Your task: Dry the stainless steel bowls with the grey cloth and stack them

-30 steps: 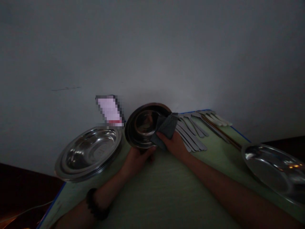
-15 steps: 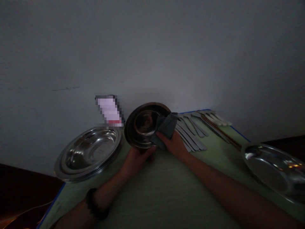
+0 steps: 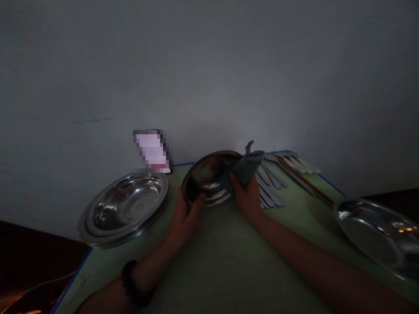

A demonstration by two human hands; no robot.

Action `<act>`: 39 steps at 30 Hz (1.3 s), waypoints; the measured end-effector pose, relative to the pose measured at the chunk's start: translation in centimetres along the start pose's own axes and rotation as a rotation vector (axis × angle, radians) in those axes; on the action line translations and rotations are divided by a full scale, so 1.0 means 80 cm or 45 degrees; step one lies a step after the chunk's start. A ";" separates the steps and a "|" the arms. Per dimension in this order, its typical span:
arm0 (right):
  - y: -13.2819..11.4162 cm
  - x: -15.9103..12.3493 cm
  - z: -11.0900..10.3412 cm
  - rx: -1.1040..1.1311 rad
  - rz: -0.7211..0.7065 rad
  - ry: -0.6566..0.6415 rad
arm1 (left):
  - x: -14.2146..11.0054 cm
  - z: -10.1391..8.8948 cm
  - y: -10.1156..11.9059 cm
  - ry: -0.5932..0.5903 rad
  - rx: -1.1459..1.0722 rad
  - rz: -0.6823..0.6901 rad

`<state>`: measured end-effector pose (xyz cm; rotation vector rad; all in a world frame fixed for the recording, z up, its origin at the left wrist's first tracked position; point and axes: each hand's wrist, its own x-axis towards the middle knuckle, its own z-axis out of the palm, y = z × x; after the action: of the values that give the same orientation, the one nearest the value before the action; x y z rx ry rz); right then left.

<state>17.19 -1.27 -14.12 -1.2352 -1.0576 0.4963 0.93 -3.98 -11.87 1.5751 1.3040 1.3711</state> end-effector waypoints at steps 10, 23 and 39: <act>-0.002 0.003 -0.001 -0.128 0.050 -0.113 | -0.005 0.001 0.003 -0.024 -0.008 0.023; 0.002 0.001 0.002 -0.008 0.022 -0.169 | -0.005 0.005 -0.005 -0.177 -0.099 -0.108; -0.001 0.000 0.000 -0.082 0.044 -0.280 | -0.003 -0.011 -0.008 -0.062 -0.406 0.074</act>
<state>17.21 -1.27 -14.07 -1.2782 -1.2474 0.6394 -0.07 -4.11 -12.32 1.4264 0.9609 1.4837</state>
